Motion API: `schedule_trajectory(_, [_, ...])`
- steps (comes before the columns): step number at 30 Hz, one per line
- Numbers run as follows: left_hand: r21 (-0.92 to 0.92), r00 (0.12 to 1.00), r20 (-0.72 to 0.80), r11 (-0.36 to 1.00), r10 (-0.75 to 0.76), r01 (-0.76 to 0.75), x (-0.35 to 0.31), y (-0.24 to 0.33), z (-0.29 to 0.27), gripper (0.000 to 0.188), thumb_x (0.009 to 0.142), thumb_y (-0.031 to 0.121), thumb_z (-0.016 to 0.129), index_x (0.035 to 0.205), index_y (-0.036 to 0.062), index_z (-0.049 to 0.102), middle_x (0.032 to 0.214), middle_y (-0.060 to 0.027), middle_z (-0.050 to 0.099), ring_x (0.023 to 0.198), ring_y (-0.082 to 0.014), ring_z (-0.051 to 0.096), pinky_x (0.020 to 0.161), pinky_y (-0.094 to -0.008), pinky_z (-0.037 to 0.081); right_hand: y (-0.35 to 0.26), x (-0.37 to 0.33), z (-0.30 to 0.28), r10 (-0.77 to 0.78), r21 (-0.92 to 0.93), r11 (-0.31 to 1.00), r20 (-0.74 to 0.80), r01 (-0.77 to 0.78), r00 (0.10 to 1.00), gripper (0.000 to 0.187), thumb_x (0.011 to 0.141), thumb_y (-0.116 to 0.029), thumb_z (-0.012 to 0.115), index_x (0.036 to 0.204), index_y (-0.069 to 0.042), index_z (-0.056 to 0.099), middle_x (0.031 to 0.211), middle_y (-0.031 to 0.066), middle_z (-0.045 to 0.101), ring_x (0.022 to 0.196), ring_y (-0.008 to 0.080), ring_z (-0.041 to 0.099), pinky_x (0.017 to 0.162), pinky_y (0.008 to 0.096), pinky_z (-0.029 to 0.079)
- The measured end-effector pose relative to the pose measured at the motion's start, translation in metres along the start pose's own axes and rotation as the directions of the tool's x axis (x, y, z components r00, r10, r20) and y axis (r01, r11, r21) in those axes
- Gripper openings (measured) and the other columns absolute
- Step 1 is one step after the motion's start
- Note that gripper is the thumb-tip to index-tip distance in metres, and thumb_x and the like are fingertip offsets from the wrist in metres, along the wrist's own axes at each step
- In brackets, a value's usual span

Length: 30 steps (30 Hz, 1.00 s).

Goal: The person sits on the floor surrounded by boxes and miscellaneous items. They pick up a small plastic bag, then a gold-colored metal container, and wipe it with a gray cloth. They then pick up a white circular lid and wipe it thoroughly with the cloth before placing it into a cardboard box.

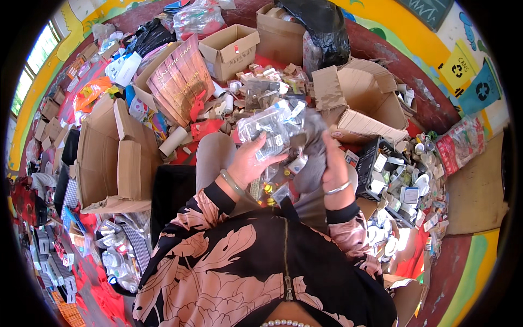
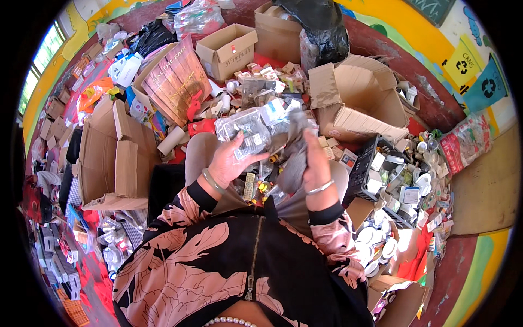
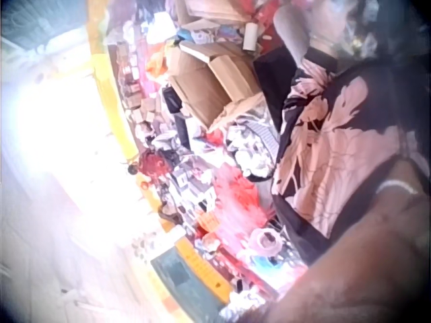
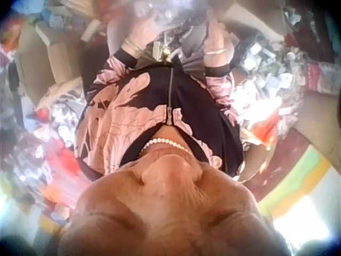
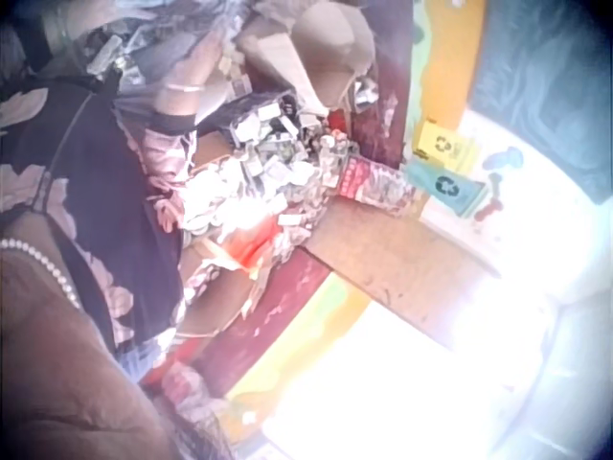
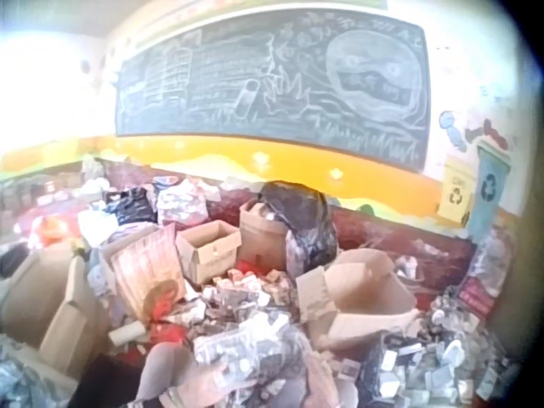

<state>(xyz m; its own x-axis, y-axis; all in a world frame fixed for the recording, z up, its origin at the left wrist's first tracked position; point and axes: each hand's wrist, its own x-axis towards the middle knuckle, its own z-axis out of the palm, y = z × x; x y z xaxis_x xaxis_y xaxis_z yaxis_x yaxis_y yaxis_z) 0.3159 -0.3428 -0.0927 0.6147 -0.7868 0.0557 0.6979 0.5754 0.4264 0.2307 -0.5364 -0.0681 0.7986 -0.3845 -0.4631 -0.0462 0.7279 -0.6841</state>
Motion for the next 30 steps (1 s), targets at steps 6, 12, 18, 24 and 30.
schedule_trajectory(6, [0.178,0.993,0.083,0.979,0.083,-0.096,0.0,-0.002,0.013,0.074,0.085,0.06,0.042,0.137,0.0096,0.028,0.134,-0.0097,0.042,0.124,-0.0268,0.041,0.101,-0.0519,0.033,-0.014,-0.038,0.044,-0.522,-0.068,0.815,0.344,0.575,0.78,0.064,0.086,0.0,0.049,0.142,-0.002,0.018,0.13,0.012,0.043,0.109,0.019,0.049,0.093,0.0302,0.041])
schedule_trajectory(12, [0.267,0.995,0.009,0.959,0.1,-0.099,0.001,-0.022,0.051,0.076,0.082,0.068,0.037,0.135,0.0133,0.033,0.132,-0.0061,0.043,0.12,-0.0214,0.043,0.102,-0.0404,0.034,0.024,-0.035,0.065,-0.63,-0.599,-0.342,0.718,0.724,0.297,0.042,0.077,-0.002,0.057,0.119,-0.004,0.054,0.119,0.0199,0.053,0.106,0.0365,0.051,0.091,0.0387,0.042])
schedule_trajectory(18, [0.116,0.987,0.011,0.98,0.162,-0.162,-0.005,-0.015,0.026,0.07,0.089,0.062,0.031,0.132,0.0072,0.034,0.129,-0.007,0.044,0.12,-0.0197,0.043,0.102,-0.0372,0.035,0.035,-0.045,0.07,-0.532,-0.361,-0.447,0.843,0.818,0.08,0.038,0.069,0.001,0.06,0.106,-0.004,0.063,0.113,0.015,0.057,0.1,0.0322,0.055,0.084,0.0382,0.046])
schedule_trajectory(24, [0.203,0.971,0.104,0.951,0.214,-0.231,-0.003,0.031,0.041,0.071,0.088,0.062,0.031,0.137,0.0104,0.031,0.131,-0.0103,0.045,0.119,-0.028,0.046,0.097,-0.0452,0.042,0.042,-0.034,0.04,-0.367,-0.283,0.062,0.886,0.957,0.285,0.043,0.066,0.013,0.054,0.104,-0.004,0.064,0.106,0.0142,0.061,0.095,0.0284,0.058,0.085,0.0328,0.047])
schedule_trajectory(30, [0.212,0.943,0.157,0.922,0.294,-0.323,-0.005,0.023,0.044,0.043,0.091,0.018,0.051,0.13,0.0076,0.037,0.122,-0.0077,0.05,0.11,-0.021,0.053,0.094,-0.0361,0.043,-0.021,-0.04,0.03,-0.56,0.063,0.818,0.317,0.572,0.765,0.025,0.09,-0.002,0.046,0.111,0.0,0.059,0.107,0.0093,0.062,0.097,0.0164,0.059,0.086,0.0292,0.047])
